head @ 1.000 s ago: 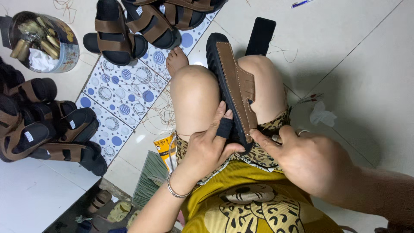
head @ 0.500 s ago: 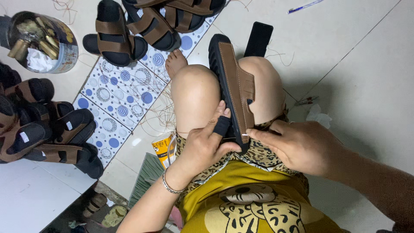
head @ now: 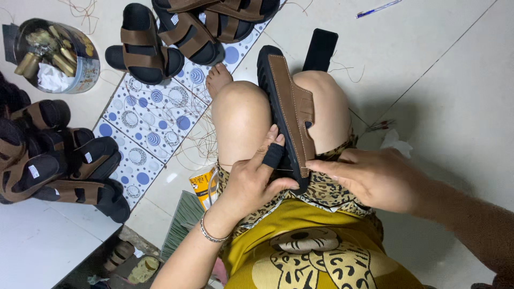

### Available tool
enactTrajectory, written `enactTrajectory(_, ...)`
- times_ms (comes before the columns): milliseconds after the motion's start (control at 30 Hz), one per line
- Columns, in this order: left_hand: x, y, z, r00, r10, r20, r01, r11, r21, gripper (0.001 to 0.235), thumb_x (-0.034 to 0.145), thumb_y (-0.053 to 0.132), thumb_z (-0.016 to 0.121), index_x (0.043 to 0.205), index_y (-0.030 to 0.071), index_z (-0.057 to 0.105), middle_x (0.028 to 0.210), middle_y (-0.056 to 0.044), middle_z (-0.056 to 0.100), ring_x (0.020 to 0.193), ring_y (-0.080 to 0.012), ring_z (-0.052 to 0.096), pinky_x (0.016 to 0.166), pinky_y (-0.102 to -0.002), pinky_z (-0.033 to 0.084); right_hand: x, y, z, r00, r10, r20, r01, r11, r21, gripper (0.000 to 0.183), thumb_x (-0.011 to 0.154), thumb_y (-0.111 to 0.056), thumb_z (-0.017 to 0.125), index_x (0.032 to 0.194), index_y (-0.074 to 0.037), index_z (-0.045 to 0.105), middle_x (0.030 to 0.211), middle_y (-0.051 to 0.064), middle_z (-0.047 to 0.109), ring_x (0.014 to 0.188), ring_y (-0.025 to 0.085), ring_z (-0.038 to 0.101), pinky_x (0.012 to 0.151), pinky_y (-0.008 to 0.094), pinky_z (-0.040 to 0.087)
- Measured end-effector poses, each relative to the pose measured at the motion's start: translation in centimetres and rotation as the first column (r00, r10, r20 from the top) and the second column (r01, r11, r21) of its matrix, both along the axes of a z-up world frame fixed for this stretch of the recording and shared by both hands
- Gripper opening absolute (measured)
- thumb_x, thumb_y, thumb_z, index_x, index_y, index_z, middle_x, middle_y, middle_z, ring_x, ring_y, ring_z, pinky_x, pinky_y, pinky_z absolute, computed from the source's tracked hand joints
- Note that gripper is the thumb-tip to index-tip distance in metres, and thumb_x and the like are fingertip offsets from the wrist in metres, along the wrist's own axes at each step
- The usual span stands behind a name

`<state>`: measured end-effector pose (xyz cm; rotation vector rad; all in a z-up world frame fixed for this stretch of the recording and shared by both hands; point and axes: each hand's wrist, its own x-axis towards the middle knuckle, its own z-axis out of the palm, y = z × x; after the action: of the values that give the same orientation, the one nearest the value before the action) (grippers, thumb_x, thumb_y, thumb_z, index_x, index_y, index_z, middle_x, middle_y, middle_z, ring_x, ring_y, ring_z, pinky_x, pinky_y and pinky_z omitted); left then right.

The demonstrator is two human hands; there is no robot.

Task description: The person sits on the floor and sews a brown sandal held on their lap using a needle and thread. They repeatedly push the needle through the sandal's sole and pull the thread to stitch it.

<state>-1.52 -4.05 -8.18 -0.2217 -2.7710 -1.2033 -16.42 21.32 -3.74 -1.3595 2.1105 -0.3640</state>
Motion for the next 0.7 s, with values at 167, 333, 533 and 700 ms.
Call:
enactTrajectory(167, -0.1, 0.3, 0.1, 1.000, 0.003, -0.001, -0.003, 1.000, -0.030, 0.092, 0.091, 0.048, 0.078, 0.153, -0.005, 0.034, 0.158, -0.031, 0.039, 0.147, -0.0336, 0.048, 0.099, -0.042, 0.062, 0.8, -0.4, 0.8, 0.989, 0.005, -0.147, -0.006, 1.000, -0.008, 0.055, 0.090, -0.027, 0.064, 0.142, -0.045, 0.058, 0.072, -0.002, 0.060, 0.042, 0.024, 0.055, 0.036, 0.045, 0.045)
enactTrajectory(333, -0.2, 0.6, 0.1, 1.000, 0.003, -0.021, -0.005, 0.996, -0.090, 0.088, 0.094, 0.047, 0.075, 0.150, -0.010, 0.038, 0.156, -0.034, 0.039, 0.146, -0.0353, 0.049, 0.100, -0.042, 0.062, 2.0, -1.4, 2.0, 0.919, 0.157, -0.362, -0.100, 0.980, 0.171, 0.072, 0.078, -0.016, 0.063, 0.145, -0.041, 0.054, 0.069, 0.003, 0.058, 0.037, 0.026, 0.062, 0.030, 0.047, 0.052)
enactTrajectory(533, 0.0, 0.2, -0.7, 0.995, 0.014, -0.095, -0.025, 0.993, -0.118, 0.089, 0.094, 0.050, 0.075, 0.148, -0.011, 0.039, 0.154, -0.034, 0.042, 0.143, -0.0366, 0.054, 0.088, -0.043, 0.067, 0.9, -2.0, 0.4, 0.990, -0.005, -0.141, 0.002, 1.000, -0.027, 0.052, 0.087, -0.019, 0.064, 0.136, -0.038, 0.065, 0.077, -0.001, 0.064, 0.048, 0.023, 0.059, 0.037, 0.043, 0.047)
enactTrajectory(700, -0.4, -0.1, -0.7, 0.997, -0.002, -0.076, -0.003, 0.998, -0.068, 0.091, 0.093, 0.047, 0.077, 0.148, -0.013, 0.037, 0.154, -0.036, 0.041, 0.144, -0.0376, 0.052, 0.093, -0.044, 0.065, 0.0, -4.4, 1.1, 0.979, 0.137, -0.151, -0.148, 0.987, -0.060, 0.019, 0.099, -0.027, 0.061, 0.117, -0.021, 0.060, 0.079, 0.001, 0.061, 0.052, 0.022, 0.064, 0.038, 0.043, 0.050)
